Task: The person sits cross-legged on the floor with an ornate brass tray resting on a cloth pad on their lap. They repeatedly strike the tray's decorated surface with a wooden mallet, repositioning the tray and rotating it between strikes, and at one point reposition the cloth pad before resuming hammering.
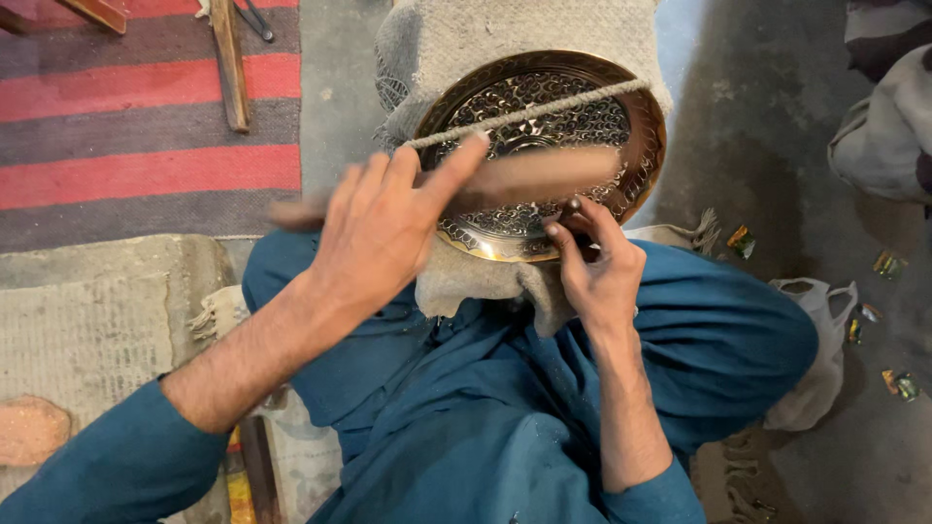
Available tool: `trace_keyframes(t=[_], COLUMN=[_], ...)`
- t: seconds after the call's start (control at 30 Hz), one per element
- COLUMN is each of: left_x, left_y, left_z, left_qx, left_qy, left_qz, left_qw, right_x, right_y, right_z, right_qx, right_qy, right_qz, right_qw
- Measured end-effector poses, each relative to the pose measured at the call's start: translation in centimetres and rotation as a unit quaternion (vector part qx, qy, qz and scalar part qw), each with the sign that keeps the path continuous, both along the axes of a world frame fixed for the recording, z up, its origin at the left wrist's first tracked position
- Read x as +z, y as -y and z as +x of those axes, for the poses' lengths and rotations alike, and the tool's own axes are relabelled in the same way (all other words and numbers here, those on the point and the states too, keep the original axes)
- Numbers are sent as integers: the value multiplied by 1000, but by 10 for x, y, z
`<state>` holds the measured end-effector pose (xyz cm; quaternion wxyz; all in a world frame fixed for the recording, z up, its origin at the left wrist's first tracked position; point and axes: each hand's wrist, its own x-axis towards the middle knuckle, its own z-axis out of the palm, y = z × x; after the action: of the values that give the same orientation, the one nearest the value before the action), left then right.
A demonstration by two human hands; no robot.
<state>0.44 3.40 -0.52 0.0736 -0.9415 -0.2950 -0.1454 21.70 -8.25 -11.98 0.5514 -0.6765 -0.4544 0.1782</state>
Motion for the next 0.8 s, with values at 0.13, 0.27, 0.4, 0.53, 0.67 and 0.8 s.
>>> trace_keyframes(t=[0.13,0.27,0.4,0.53,0.67,0.8], left_x=[2,4,5,7,12,15], left_y=[2,4,3,3,-1,0], left_z=[0,1,0,2,2,2], left_qx=[-1,21,16,-22,-31,-23], left_qy=[-6,12,-16,89,-31,36], left_qz=[11,-48,-56,-140,67,-57], left_qw=[1000,999,998,986,997,997], right_x=[0,1,0,0,1,2], right_y=[2,2,2,2,3,1], right_z=[0,-2,-8,-13,-10,-6], right_qx=[10,20,-31,-54,-38,-12], right_qy=[-14,-60,-16,-50,-26,-61], right_qz=[-19,2,7,20,1,4], right_qw=[1000,998,999,997,999,998])
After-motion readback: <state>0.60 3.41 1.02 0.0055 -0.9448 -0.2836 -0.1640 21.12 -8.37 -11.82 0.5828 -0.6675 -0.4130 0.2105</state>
